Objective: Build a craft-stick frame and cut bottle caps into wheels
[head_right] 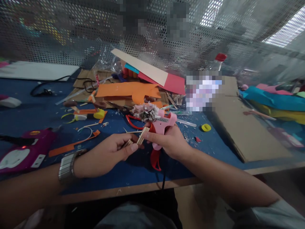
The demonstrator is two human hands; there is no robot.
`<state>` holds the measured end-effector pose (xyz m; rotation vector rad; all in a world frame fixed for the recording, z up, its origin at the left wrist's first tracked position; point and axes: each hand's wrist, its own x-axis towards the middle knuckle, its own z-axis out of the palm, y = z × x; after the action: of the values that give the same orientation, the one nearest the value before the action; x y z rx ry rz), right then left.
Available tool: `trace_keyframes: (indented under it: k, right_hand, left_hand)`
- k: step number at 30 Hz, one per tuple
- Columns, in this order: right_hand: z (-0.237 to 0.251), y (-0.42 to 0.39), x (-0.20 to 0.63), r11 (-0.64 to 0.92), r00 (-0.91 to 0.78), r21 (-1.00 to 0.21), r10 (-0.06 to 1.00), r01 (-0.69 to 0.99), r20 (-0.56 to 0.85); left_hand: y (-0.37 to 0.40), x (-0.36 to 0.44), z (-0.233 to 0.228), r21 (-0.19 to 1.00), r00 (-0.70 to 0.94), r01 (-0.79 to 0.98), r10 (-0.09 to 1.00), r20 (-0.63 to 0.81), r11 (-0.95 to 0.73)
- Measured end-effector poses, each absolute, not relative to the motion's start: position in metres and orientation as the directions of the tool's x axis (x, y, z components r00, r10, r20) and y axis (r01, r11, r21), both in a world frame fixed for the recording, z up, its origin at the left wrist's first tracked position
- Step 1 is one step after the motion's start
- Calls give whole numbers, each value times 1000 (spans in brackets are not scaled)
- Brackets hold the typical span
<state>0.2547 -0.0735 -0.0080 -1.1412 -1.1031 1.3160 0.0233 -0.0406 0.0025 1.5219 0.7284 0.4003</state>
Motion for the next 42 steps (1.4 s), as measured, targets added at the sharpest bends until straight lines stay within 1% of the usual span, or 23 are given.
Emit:
trace_keyframes:
  k: [3, 4, 6, 10, 14, 18, 21, 24, 27, 29, 32, 34, 37, 42]
  right_hand:
    - [-6, -73, 254, -31, 15, -991, 999, -132, -33]
    - [-5, -73, 255, -21, 24, -992, 999, -124, -25]
    - [-6, -73, 256, -9, 31, -994, 999, -113, -12]
    - [-9, -72, 259, -4, -7, -995, 1000, -104, -3]
    - [-10, -73, 261, 4, -38, -995, 999, -95, 8]
    - [-7, -75, 260, 0, -89, -986, 996, -166, 15]
    - [-6, -75, 260, 6, -105, -981, 994, -194, 26]
    - [-6, -75, 261, 0, -140, -988, 990, -154, 22]
    - [-7, -75, 262, 14, -157, -993, 987, -121, 33]
    - [-8, -75, 262, 24, -152, -992, 987, -121, 43]
    - [-9, -76, 261, 41, -144, -989, 988, -142, 62]
    - [-10, -76, 261, 44, -153, -987, 986, -155, 68]
    - [-9, -75, 261, 28, -180, -987, 982, -157, 57]
    - [-9, -75, 263, 44, -200, -990, 977, -137, 72]
  left_hand:
    - [-38, 23, 0, 948, 751, 56, 612, -248, 315]
    - [-37, 24, -2, 929, 749, 23, 609, -260, 368]
    - [-35, 24, -5, 918, 737, -14, 625, -257, 395]
    - [-31, 24, -8, 957, 728, -8, 658, -194, 291]
    - [-28, 21, -4, 991, 707, 60, 695, -128, 122]
    - [-28, 18, -3, 984, 673, 175, 735, -87, -44]
    - [-30, 17, -3, 980, 663, 170, 748, -38, -101]
    - [-31, 17, -1, 981, 689, 165, 724, -38, -105]
    - [-31, 17, 1, 988, 690, 140, 723, -47, -69]
    - [-29, 18, 0, 995, 670, 89, 742, -25, -47]
    - [-28, 21, -3, 999, 630, -32, 776, 43, -29]
    - [-29, 22, -4, 997, 618, -80, 785, 50, 0]
    - [-30, 23, 0, 997, 626, -69, 779, 29, 19]
    - [-31, 22, 8, 998, 621, -49, 782, 51, -27]
